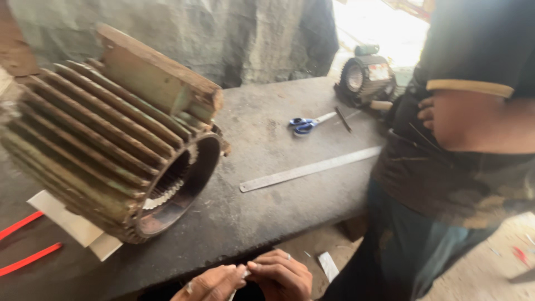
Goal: The person places small white paper strips into the slots of a large cylindrical motor stator on a workbench. They repeatedly pick up strips, align them, and insert them into the stator's inner slots, occasionally using a ruler to guide placement.
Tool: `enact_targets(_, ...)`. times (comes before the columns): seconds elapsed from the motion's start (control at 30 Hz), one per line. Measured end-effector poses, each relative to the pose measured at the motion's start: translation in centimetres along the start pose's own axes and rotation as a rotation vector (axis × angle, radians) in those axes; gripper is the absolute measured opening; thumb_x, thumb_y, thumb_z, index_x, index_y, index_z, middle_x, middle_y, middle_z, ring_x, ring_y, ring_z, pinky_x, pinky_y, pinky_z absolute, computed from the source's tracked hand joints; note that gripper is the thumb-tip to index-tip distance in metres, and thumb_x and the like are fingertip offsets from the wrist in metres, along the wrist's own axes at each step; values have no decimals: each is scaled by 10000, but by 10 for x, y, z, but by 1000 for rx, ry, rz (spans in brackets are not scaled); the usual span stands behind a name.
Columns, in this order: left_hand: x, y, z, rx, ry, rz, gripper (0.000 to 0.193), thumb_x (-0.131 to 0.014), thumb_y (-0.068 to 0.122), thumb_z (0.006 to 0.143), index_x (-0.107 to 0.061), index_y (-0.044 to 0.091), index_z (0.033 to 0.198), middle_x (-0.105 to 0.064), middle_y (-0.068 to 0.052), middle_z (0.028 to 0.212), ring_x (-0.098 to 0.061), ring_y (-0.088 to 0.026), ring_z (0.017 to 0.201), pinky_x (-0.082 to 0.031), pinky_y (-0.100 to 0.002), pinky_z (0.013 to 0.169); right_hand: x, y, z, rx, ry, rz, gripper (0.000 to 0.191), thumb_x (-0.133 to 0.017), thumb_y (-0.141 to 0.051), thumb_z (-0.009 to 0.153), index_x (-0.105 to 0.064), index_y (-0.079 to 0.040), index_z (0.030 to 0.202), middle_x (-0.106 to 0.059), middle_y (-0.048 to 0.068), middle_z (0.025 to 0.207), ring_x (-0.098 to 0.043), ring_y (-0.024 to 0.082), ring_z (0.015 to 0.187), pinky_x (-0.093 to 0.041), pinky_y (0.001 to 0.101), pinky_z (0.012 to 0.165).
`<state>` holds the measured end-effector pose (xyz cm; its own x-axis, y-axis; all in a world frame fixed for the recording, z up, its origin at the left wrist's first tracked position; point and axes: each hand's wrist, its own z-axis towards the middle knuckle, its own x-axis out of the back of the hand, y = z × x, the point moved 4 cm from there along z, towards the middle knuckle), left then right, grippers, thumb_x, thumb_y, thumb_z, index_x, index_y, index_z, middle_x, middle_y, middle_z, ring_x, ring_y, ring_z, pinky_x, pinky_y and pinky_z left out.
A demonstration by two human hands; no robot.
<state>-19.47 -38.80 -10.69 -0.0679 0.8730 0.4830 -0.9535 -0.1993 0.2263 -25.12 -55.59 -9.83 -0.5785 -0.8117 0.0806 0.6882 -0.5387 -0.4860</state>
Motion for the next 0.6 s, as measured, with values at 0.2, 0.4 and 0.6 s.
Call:
enact_targets(0.2,2,7,12,21,29,237,202,-823,284,845,-692,171,948,-685,30,913,-743,-150,912,-588,-342,815,-7,-1,0,-54,-56,89,153,-852,25,776,-753,1,891,-773,137,881,-791,212,737,-614,284,621)
enact_targets(0.4,0,-14,26,461,-363,279,169,-634,297,934,-633,129,950,-668,-35,880,-728,-223,864,-587,-381,733,-11,14,21,-312,-450,30,248,-844,-16,773,-757,-18,1005,-771,118,903,-779,209,801,-607,286,678)
enact_targets(0.6,-37,-60,54,612,-756,371,183,-580,268,973,-602,94,1023,-645,-81,1032,-633,-253,1048,-492,-434,899,-23,86,89,-163,-610,-468,363,-812,-144,808,-720,-104,1158,-691,114,1192,-584,345,1144,-477,468,969)
